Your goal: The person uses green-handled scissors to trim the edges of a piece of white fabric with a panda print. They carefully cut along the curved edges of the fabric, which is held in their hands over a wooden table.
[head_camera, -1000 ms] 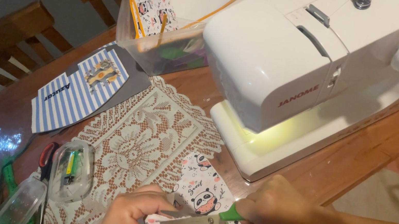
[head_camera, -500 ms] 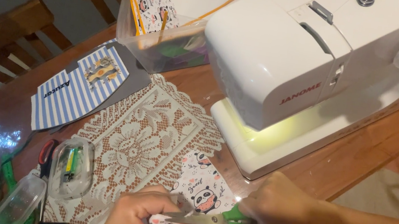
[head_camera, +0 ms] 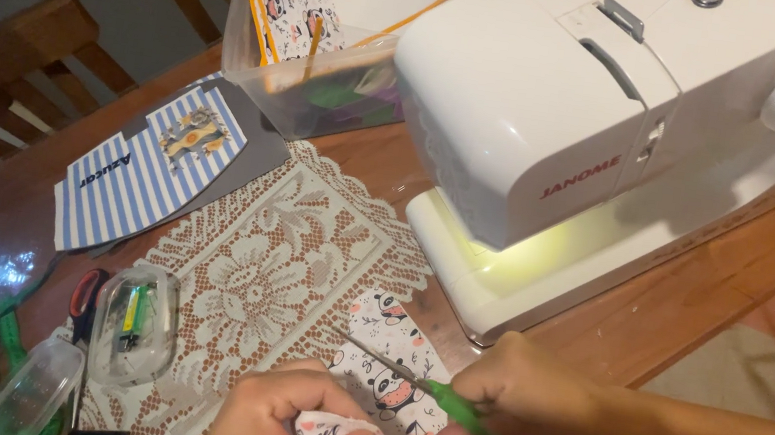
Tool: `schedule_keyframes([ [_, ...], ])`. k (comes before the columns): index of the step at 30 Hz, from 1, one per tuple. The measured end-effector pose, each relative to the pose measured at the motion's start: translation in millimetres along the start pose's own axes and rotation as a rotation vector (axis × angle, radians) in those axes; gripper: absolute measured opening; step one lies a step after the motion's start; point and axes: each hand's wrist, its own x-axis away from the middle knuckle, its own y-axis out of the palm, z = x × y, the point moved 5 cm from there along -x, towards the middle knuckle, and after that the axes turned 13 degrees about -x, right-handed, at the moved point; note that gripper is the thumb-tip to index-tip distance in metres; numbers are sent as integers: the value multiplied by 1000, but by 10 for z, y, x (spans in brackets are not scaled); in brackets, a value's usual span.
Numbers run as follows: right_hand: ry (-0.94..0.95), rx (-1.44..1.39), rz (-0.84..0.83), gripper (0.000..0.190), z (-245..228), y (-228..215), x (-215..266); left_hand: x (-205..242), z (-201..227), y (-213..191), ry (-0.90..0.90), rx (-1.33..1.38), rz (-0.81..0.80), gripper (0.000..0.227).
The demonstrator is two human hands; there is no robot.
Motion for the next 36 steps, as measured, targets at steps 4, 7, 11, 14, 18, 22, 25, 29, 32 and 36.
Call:
schedule_keyframes([
  [4,68,-345,94,18,-292,109,-85,35,-39,110,-197,-2,-30,17],
  [7,184,-517,198,16,-104,248,-135,67,-46,150,-392,-5,-101,30],
  [11,-183,-535,166,8,-156,188,-129,-17,-23,73,-285,-71,-174,30],
  [14,-51,-519,257,13,-198,125,-75,-58,-30,-16,61,-62,-20,17],
  [18,-117,-509,275,14,-161,137,-56,-84,75,-5,74,50,-36,9],
  [22,-261,-155,240,32,-127,39,-3,-39,89,3,84,81,26,10],
  [25,-398,322,244,61,-131,-25,67,-22,132,-51,133,88,37,12],
  [29,-430,566,352,63,-86,-42,149,0,147,-70,140,53,28,18],
  [32,-526,542,358,64,-140,-23,198,6,162,-53,150,48,39,19],
  [36,-588,493,377,68,-173,13,213,53,24,-15,24,85,27,8],
])
